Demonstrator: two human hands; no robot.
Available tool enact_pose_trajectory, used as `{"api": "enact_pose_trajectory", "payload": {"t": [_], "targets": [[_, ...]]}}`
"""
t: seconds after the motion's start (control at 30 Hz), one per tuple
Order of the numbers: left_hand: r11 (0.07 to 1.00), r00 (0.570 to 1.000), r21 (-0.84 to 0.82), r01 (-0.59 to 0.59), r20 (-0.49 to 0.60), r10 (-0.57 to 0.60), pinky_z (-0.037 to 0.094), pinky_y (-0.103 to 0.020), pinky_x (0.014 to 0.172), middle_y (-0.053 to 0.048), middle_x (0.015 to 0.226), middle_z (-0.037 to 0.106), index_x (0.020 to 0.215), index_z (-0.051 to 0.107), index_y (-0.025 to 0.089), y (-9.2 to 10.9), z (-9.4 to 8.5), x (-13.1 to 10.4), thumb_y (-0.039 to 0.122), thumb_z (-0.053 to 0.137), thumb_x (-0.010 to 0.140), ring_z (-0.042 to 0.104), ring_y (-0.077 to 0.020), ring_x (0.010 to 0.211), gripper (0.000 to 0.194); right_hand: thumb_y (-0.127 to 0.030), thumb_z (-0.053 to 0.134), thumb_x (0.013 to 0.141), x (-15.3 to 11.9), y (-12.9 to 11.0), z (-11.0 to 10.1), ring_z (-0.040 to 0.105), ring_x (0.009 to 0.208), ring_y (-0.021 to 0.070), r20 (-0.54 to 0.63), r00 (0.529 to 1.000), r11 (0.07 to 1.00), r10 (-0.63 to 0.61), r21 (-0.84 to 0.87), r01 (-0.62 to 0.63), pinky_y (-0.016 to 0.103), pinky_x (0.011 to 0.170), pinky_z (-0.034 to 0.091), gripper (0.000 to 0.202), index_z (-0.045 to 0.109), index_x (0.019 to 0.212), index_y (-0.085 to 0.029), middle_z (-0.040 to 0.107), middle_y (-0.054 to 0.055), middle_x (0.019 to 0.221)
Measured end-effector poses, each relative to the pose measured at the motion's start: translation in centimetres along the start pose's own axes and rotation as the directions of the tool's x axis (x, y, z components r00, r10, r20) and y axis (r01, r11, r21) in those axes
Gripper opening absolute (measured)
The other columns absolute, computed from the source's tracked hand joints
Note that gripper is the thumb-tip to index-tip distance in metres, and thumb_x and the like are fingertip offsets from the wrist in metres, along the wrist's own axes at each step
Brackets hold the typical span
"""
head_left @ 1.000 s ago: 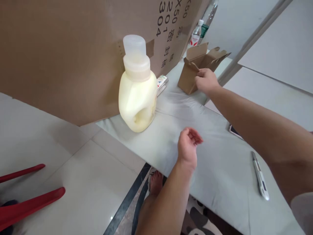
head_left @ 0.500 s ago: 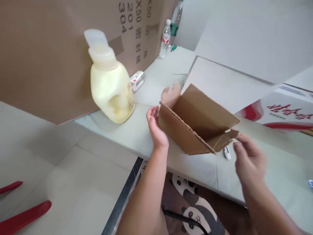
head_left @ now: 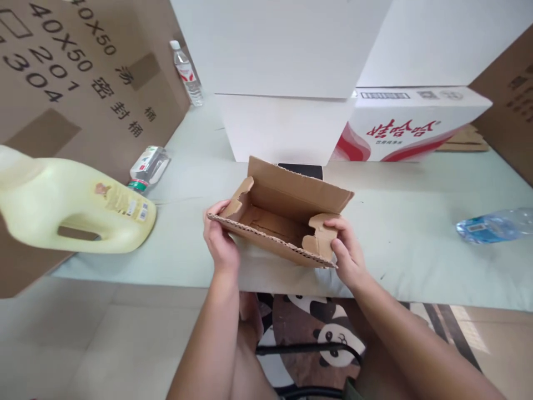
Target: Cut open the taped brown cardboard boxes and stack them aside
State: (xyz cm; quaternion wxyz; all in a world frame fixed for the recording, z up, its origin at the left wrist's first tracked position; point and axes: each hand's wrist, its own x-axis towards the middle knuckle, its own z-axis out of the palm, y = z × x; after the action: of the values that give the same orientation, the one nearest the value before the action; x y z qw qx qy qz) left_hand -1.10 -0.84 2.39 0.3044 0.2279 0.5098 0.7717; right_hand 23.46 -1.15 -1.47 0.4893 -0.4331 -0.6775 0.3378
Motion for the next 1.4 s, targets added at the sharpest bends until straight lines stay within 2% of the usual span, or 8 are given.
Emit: {"api": "enact_pose_trajectory", "payload": {"t": [0.13,0.47,0.7,0.9,1.13,1.23,1.3,1.4], "targets": [[0.976,0.980,0.085,-0.201,0.000,0.201,0.047,-0.023,0.086,-0.003,0.090,0.063,0.077,0.069,0.022,-0.7,1.2,-0.7,0.030,0.049,0.091,0.060,-0.0175,0.097,0.026,-0.046,0.046,0.095,-0.6,0.3,-0.5,0.056,0.118,0.0292,-0.011,0.997,0.997,-0.071,0.024,0.071,0.051,0.103,0.047,0.030,0.052,0.118,-0.028,0.054,0.010,0.122],[0.919,0.981,0.345,-0.189,0.024,0.193,0.044,-0.024,0.074,0.000,0.082,0.062,0.083,0.062,0.020,-1.1,1.3,-1.9,0.027,0.056,0.080,0.056,-0.0155,0.081,0.009,-0.026,0.047,0.088,-0.4,-1.1,-1.6,0.055,0.105,0.0249,-0.063,0.997,0.999,-0.045,0.017,0.046,0.045,0.096,0.046,0.019,0.053,0.107,-0.023,0.055,0.007,0.106],[0.917,0.964,0.295,-0.267,0.078,0.256,0.047,-0.027,0.079,-0.003,0.092,0.063,0.090,0.060,0.020,-1.7,-0.6,-2.7,0.037,0.063,0.079,0.059,-0.0166,0.085,0.020,-0.029,0.051,0.088,-1.2,-2.6,-2.7,0.051,0.122,0.0279,0.003,0.983,0.982,-0.182,0.043,0.181,0.049,0.105,0.042,0.019,0.050,0.106,-0.023,0.053,0.013,0.121],[0.917,0.983,0.353,-0.185,0.082,0.167,0.048,-0.028,0.082,-0.005,0.099,0.063,0.098,0.061,0.021,-1.0,-0.5,-8.1,0.043,0.065,0.083,0.060,-0.0171,0.090,0.028,-0.025,0.048,0.088,-2.5,-2.6,-5.5,0.056,0.117,0.0279,-0.018,0.985,0.982,-0.174,0.077,0.175,0.049,0.101,0.046,0.028,0.048,0.115,-0.025,0.054,0.011,0.123],[0.865,0.965,0.434,-0.250,0.180,0.189,0.048,-0.029,0.083,-0.003,0.098,0.058,0.113,0.061,0.026,-0.2,-1.1,-15.5,0.049,0.067,0.086,0.059,-0.0164,0.088,0.037,-0.039,0.045,0.097,-5.1,-2.7,-9.9,0.064,0.110,0.0271,-0.005,0.991,0.968,-0.134,0.213,0.132,0.047,0.091,0.053,0.066,0.010,0.153,-0.040,0.054,0.010,0.134],[0.781,0.930,0.509,-0.362,0.254,0.266,0.049,-0.031,0.085,-0.004,0.104,0.057,0.127,0.055,0.029,-0.5,-1.7,-16.0,0.052,0.064,0.088,0.057,-0.0162,0.088,0.046,-0.047,0.047,0.098,-5.7,-2.5,-11.0,0.063,0.115,0.0285,0.001,0.988,0.969,-0.155,0.195,0.152,0.048,0.095,0.052,0.056,0.030,0.150,-0.036,0.058,0.009,0.130],[0.713,0.906,0.561,-0.420,0.309,0.290,0.049,-0.033,0.087,-0.006,0.115,0.057,0.135,0.050,0.030,-0.7,-1.8,-15.6,0.053,0.061,0.090,0.058,-0.0167,0.090,0.051,-0.051,0.046,0.098,-5.7,-2.3,-11.4,0.061,0.118,0.0285,-0.024,0.983,0.964,-0.182,0.191,0.183,0.049,0.101,0.050,0.040,0.053,0.131,-0.030,0.062,0.009,0.122],[0.616,0.870,0.616,-0.491,0.383,0.310,0.049,-0.038,0.095,-0.009,0.127,0.054,0.137,0.053,0.029,-0.8,-1.3,-14.6,0.047,0.056,0.094,0.059,-0.0194,0.101,0.047,-0.052,0.041,0.100,-5.4,-2.2,-11.4,0.062,0.116,0.0272,-0.064,0.979,0.957,-0.193,0.209,0.202,0.049,0.104,0.047,0.036,0.064,0.100,-0.025,0.065,0.008,0.109]]}}
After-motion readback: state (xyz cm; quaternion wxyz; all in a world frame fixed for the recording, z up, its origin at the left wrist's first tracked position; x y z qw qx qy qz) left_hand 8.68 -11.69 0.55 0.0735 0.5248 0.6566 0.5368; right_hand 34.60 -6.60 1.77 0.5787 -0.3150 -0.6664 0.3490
